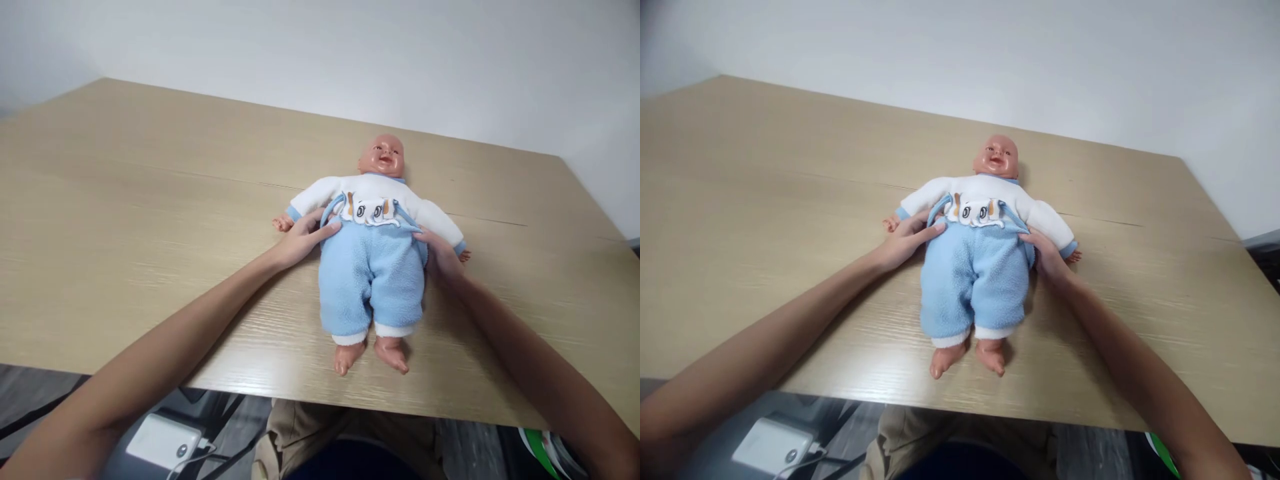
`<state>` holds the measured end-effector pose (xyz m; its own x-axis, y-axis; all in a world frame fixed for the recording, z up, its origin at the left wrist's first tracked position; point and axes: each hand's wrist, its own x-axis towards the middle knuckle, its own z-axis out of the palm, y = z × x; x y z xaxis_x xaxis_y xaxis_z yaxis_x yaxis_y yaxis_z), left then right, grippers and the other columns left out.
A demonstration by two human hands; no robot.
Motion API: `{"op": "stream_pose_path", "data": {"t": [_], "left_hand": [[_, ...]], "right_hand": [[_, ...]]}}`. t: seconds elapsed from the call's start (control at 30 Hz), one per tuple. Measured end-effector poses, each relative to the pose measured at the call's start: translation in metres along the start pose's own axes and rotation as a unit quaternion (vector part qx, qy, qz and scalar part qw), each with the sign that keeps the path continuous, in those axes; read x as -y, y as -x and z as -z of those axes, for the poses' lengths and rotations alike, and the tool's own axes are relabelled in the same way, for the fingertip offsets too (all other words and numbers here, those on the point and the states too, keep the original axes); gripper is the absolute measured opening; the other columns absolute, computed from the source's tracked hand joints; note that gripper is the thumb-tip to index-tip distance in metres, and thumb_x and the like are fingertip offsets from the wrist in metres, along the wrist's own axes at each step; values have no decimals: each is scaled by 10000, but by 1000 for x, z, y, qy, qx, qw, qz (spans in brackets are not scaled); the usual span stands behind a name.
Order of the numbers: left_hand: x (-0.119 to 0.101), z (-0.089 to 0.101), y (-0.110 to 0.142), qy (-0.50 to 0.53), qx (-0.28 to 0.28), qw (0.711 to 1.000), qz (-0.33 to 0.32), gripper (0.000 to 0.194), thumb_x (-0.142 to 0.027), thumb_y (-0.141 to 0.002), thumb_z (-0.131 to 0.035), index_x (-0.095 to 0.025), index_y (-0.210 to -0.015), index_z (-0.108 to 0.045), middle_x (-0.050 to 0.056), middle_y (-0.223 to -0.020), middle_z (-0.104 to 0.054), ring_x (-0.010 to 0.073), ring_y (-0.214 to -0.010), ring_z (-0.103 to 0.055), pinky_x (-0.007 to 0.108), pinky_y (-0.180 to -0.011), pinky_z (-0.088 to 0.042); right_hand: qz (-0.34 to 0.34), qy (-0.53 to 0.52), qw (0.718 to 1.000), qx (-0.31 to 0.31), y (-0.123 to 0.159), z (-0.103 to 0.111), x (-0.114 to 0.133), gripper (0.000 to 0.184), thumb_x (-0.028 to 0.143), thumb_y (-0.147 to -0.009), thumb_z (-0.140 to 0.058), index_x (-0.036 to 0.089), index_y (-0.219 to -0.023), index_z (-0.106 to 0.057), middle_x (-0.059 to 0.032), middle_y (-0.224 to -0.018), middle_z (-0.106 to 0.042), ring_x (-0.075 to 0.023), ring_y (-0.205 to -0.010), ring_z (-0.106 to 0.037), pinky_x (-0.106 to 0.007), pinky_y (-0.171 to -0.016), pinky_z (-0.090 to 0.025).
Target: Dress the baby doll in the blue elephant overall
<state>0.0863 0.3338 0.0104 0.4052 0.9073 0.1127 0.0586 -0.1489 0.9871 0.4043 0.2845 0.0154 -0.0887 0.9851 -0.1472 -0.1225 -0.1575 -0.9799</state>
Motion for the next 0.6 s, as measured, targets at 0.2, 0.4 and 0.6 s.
{"op": "stream_pose_path", "data": {"t": [0.2, 0.4, 0.6], "left_hand": [[5, -6, 2, 188, 33, 980, 59, 528, -667, -937, -901, -224, -1210, -810, 81, -1124, -787, 287, -1061, -703, 393, -972, -532], [-17, -2, -2, -25, -5, 999, -26, 515, -708, -916, -895, -219, -916, -733, 34, -913, -597, 222, -871, -518, 377, -821, -433], [-32, -11, -18, -52, -3, 998, -46, 565, -754, -970, -799, -211, -904, -655, 28, -916, -572, 205, -858, -507, 354, -790, -427]], "right_hand": [[-53, -61, 997, 10, 6, -8, 9, 218, 476, -725, -767, 300, -783, -651, -34, -874, -790, -368, -1102, -766, -497, -1014, -610], [105, 103, 989, -3, 14, -5, 23, 215, 466, -871, -809, 272, -883, -718, 0, -902, -708, -252, -942, -648, -353, -869, -532], [145, 151, 978, -16, -2, -7, 35, 314, 519, -912, -884, 258, -892, -712, 33, -816, -621, -173, -769, -543, -292, -715, -445]]}}
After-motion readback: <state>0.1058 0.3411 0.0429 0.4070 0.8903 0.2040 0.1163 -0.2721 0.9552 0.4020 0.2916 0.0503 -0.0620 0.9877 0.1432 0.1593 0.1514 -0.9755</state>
